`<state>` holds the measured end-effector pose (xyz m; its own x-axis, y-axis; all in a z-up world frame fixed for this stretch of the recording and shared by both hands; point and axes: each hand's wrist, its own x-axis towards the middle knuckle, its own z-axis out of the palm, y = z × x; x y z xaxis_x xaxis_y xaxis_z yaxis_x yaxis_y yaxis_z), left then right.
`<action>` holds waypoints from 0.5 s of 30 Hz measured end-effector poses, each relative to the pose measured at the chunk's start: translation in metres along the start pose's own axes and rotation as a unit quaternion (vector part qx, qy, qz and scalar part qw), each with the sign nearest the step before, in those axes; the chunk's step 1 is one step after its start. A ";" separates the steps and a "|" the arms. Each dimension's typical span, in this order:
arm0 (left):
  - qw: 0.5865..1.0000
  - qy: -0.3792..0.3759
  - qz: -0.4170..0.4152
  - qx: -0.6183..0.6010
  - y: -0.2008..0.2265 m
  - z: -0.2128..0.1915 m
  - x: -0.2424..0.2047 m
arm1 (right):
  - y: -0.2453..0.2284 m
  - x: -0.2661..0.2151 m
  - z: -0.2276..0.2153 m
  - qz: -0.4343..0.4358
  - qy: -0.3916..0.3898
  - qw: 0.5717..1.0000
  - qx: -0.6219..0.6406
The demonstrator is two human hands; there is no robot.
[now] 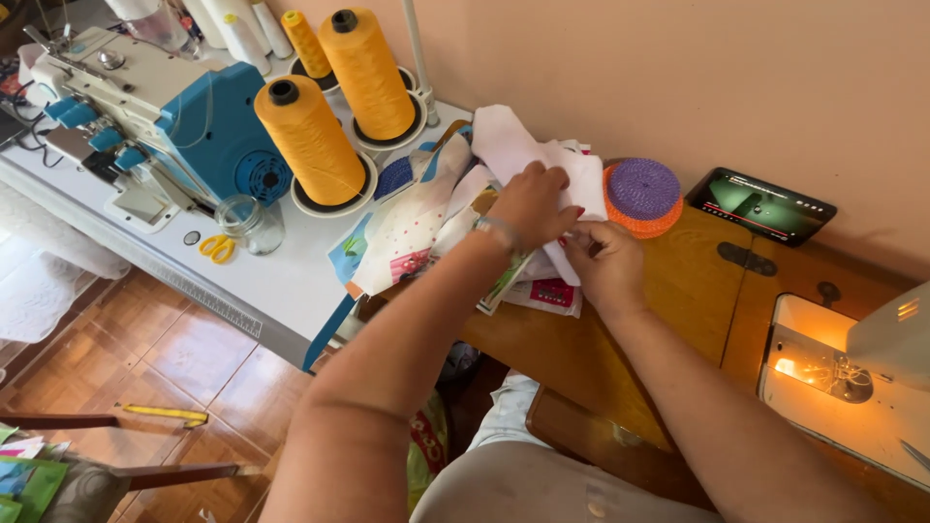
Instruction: Sewing small fabric pieces together using a sewing machine while occasionally interacting with a smartphone.
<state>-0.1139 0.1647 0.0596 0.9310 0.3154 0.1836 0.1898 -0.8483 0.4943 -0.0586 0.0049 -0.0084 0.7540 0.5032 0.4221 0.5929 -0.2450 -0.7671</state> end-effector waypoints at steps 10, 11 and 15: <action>0.971 -0.172 -0.029 0.164 0.021 -0.010 0.060 | -0.009 -0.007 -0.010 -0.047 -0.040 0.997 0.054; 0.969 -0.168 -0.028 0.176 0.018 -0.006 0.063 | -0.011 -0.008 -0.010 -0.052 -0.041 0.996 0.062; 0.962 -0.155 -0.022 0.226 0.007 0.011 0.075 | -0.022 -0.010 -0.014 -0.085 -0.049 0.994 0.056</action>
<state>-0.0394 0.1775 0.0672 0.9538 0.2730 -0.1253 0.2823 -0.9572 0.0634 -0.0752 -0.0068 0.0110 0.6111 0.6086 0.5060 0.6705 -0.0584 -0.7396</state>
